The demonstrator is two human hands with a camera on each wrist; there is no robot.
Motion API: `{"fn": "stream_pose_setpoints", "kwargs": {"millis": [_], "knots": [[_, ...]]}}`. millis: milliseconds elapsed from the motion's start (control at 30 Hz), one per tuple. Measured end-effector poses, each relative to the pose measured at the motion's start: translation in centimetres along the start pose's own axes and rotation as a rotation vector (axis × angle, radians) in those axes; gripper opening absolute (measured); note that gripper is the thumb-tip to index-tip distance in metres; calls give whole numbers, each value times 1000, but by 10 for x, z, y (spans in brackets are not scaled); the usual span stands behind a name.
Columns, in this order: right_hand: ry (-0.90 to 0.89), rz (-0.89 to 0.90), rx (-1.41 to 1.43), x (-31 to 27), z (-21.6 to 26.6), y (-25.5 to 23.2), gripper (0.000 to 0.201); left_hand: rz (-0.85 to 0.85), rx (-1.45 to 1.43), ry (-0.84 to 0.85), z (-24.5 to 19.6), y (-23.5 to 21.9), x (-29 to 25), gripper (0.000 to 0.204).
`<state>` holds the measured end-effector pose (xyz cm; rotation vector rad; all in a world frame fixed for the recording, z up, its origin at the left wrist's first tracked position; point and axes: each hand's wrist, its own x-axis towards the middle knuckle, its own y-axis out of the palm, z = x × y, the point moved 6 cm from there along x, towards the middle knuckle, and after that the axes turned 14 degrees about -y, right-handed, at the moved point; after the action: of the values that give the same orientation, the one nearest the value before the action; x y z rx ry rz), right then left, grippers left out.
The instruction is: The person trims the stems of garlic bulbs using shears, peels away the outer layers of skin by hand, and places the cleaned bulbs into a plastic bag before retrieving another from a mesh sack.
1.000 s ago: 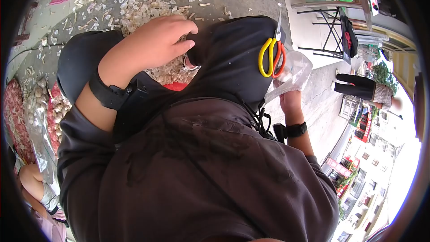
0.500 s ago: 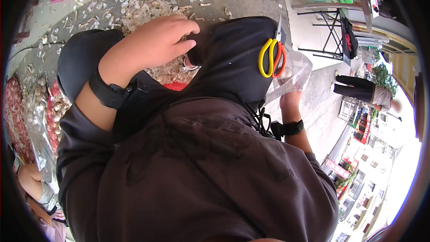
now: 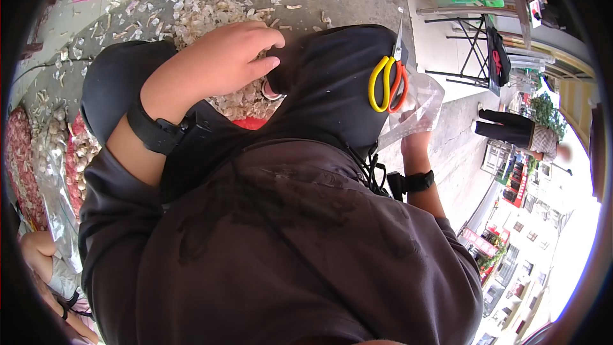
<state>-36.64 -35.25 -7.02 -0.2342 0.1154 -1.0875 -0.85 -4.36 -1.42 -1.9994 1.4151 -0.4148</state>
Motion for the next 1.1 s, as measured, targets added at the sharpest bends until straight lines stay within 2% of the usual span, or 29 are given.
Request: {"fn": "stream_pose_setpoints", "kwargs": {"millis": [133,267,367,433,633,1000,1100], "knots": [[-16,28,-116,2,0,0,37,10,7,-15,0,0,1,28],[-50,71,24,-2,24,32,50,3,13,-15,1,0,0,28],[104,213,323,-13,36,52,55,5,16,-12,1,0,0,28],[138,320,260,-12,25,51,61,8,17,-11,2,0,0,28],[280,310,465,9,-9,43,53,22,33,-7,1,0,-1,28],[243,360,185,-8,-20,58,46,25,37,-30,3,0,-1,27],[191,414,-61,-7,-34,58,44,29,38,-28,3,0,-2,27]]}}
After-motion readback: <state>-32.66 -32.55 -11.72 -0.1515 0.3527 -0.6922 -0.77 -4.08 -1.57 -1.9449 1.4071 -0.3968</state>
